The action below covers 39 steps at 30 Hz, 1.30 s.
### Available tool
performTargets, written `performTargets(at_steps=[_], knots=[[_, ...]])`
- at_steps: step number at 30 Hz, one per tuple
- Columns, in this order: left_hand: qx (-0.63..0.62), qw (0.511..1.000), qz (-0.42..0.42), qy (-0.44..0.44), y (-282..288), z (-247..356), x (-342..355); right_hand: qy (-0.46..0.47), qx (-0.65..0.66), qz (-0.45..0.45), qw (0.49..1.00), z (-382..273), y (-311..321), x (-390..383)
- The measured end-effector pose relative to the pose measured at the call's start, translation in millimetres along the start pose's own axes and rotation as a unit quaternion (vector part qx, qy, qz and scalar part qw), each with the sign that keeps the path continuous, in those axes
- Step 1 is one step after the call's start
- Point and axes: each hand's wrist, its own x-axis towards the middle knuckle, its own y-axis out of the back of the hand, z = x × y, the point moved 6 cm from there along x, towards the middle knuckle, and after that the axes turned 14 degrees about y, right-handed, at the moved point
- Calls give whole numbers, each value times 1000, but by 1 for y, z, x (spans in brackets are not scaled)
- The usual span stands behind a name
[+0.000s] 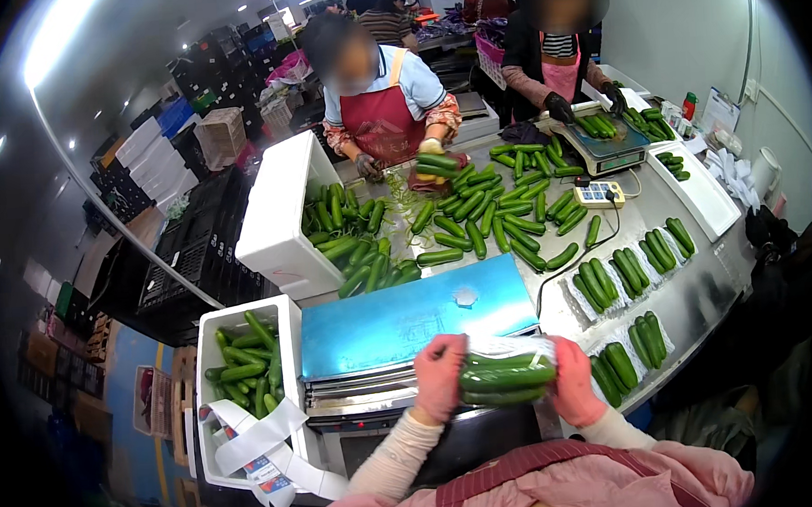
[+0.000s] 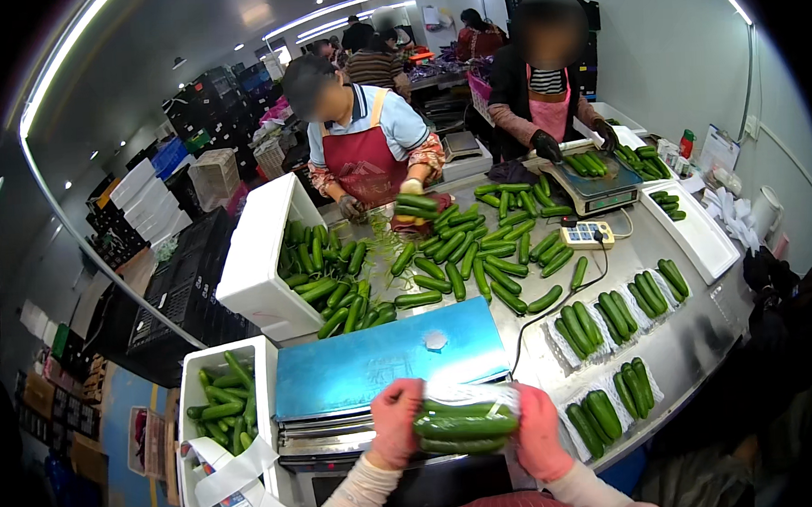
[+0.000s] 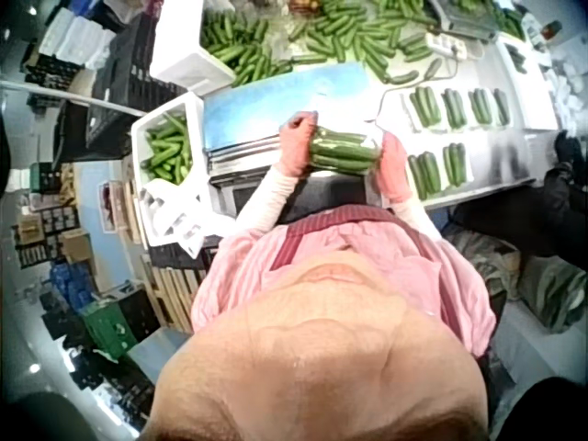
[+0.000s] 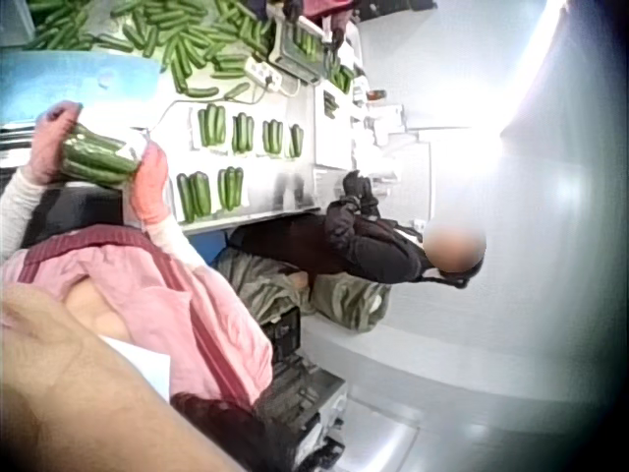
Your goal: The person places cucumbers into plastic bags on a conveyor belt, seals them using a vacuum sealer, and stacks the packaged units in a crate. The person also applies labels to the sealed packages.
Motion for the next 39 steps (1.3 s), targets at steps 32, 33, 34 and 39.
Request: performTargets(at_steps=[32,33,34,39], knots=[[83,974,153,142,98,-128,-197,-149,99,-572,801,42,-58,-73],[2,977,133,166,85,-118,-198,-171,108,-578,790,41,-61,-78],[-80,973,112,188,70,-103,-197,-192,118,-584,780,40,-64,-83],[379,914,-137,40,-16,-66,-176,-11,99,-643,759,39,-72,-84]])
